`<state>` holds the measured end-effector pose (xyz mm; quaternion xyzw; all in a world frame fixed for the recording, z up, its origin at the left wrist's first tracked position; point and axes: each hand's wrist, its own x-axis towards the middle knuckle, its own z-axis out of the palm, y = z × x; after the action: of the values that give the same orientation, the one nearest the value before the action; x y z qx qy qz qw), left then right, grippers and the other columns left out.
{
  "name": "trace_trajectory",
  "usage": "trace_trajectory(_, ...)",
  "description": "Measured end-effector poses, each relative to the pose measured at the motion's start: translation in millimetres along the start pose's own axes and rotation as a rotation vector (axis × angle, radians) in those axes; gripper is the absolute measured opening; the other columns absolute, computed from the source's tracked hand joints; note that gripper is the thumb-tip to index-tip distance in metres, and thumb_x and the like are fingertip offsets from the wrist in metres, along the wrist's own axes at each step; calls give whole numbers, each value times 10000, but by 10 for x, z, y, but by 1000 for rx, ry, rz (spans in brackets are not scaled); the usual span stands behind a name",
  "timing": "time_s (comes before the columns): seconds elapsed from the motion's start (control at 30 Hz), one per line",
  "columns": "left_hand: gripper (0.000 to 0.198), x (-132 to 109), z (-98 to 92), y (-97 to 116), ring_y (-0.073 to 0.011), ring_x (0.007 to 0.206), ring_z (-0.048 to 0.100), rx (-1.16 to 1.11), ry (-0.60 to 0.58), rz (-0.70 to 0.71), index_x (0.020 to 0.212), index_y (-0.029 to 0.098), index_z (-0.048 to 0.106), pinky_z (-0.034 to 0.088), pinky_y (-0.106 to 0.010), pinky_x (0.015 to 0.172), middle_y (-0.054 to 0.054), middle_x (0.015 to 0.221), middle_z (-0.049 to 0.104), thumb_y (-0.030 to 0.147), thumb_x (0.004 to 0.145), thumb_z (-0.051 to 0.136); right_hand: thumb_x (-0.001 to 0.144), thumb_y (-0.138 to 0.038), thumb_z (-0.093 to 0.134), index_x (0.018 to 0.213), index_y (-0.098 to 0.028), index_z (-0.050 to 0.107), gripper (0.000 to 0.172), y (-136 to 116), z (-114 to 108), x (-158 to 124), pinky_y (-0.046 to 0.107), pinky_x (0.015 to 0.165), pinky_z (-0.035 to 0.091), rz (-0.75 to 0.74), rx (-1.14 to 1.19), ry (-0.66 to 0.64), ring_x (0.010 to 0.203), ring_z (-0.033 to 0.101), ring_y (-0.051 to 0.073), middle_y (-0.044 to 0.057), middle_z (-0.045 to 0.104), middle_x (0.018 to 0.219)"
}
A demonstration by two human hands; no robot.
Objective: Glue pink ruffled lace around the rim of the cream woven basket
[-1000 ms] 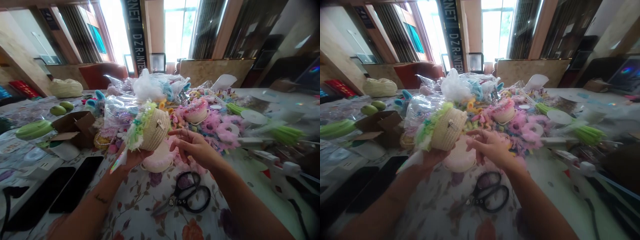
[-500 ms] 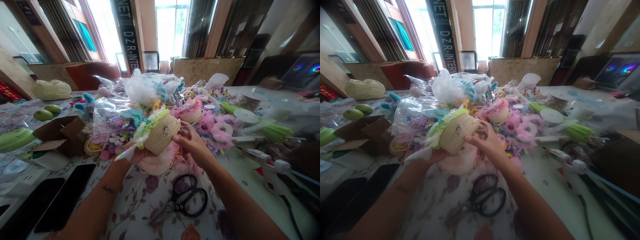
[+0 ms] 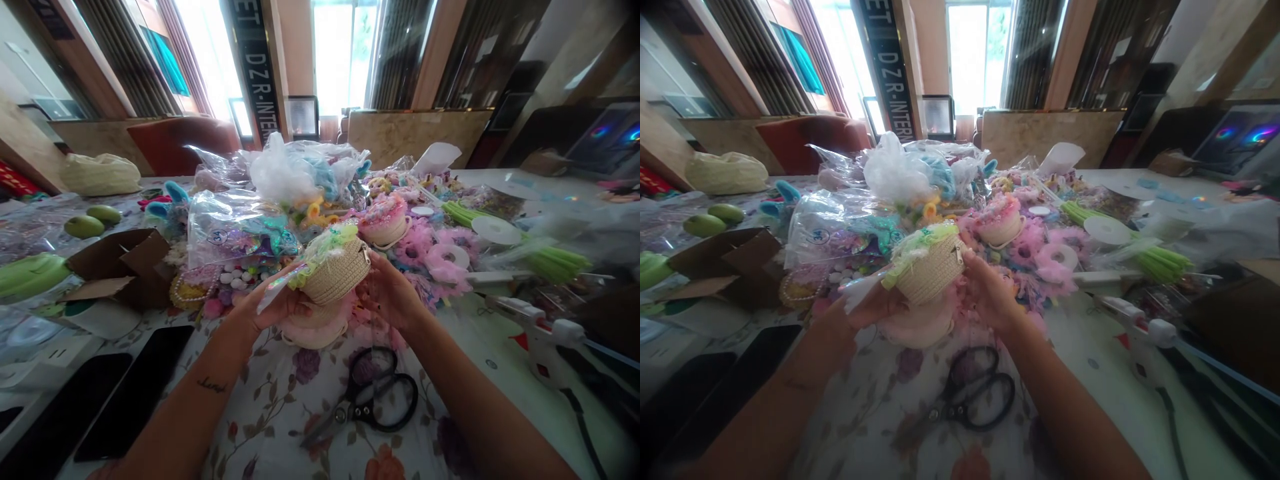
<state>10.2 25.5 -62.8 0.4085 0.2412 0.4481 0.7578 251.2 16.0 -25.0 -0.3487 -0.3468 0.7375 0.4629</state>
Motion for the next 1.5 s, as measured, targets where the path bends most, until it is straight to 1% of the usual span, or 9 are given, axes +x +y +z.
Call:
trace_trajectory(0.33, 631, -19, 251, 235, -305, 1001, 689, 7, -109, -60, 1169, 97, 682, 541, -323, 761, -186, 1132, 708, 624, 825, 637, 616, -534, 824, 716, -209, 497, 472, 42, -135, 124, 140, 348, 226, 45, 211, -81, 441, 375, 48, -56, 455, 607)
trace_trajectory(0.43, 646, -39, 287, 203, -320, 1143, 623, 142, -133, 26, 1274, 129, 644, 504, -328, 863, -177, 1274, 652, 460, 744, 807, 618, -540, 823, 697, -206, 462, 498, 60, -180, 161, 133, 354, 196, 37, 196, -136, 454, 315, 37, -58, 424, 628)
trace_trajectory(0.67, 489, -45, 513, 69, -255, 1030, 626, 312, 167, 113, 1211, 181, 679, 463, -302, 753, -105, 1152, 686, 351, 772, 810, 576, -488, 862, 710, -206, 482, 492, 103, -125, 136, 140, 351, 178, 11, 149, -94, 448, 265, 34, -71, 415, 612)
trace_trajectory(0.77, 567, -40, 589, 63, -277, 1172, 573, 293, 213, 154, 1302, 223, 641, 458, -318, 860, -85, 1229, 677, 381, 781, 801, 604, -483, 856, 735, -211, 474, 487, 108, -44, 83, 141, 354, 203, -52, 142, -36, 440, 285, 29, -79, 437, 620)
trace_trajectory(0.93, 380, -33, 650, 167, -272, 1305, 507, 168, 183, 285, 1214, 196, 703, 375, -346, 1091, -72, 1252, 685, 293, 846, 711, 680, -461, 832, 960, -251, 510, 475, 143, 142, -50, 166, 358, 248, -290, 22, 138, 408, 336, 40, -105, 474, 616)
trace_trajectory(1.03, 445, -32, 640, 193, -303, 1293, 524, 155, 161, 264, 1241, 176, 686, 384, -400, 1107, -86, 1231, 698, 285, 812, 729, 707, -430, 814, 1138, -258, 520, 550, 207, 236, -121, 202, 372, 303, -433, -158, 218, 445, 408, 71, -73, 558, 682)
trace_trajectory(1.1, 528, -29, 604, 169, -330, 1290, 536, 143, 114, 238, 1281, 181, 659, 390, -445, 1113, -93, 1199, 715, 312, 782, 772, 706, -399, 817, 1207, -270, 516, 598, 251, 280, -158, 219, 407, 353, -499, -249, 232, 554, 502, 96, 2, 652, 926)
trace_trajectory(1.27, 631, 3, 404, 115, -320, 1304, 543, -27, 168, 284, 1326, 217, 605, 400, -458, 1129, -65, 1179, 731, 332, 740, 811, 776, -372, 766, 1279, -327, 551, 549, 276, 310, -237, 256, 495, 412, -561, -460, 163, 799, 602, 168, 64, 567, 1372)
trace_trajectory(1.5, 578, 50, 138, 150, -317, 1243, 582, -242, 159, 102, 1312, 192, 573, 493, -482, 1014, -114, 1283, 676, 530, 847, 628, 896, -379, 647, 1146, -273, 682, 273, 65, 299, -418, 254, 414, 261, -564, -700, 176, 460, 318, 57, 38, 663, 1014)
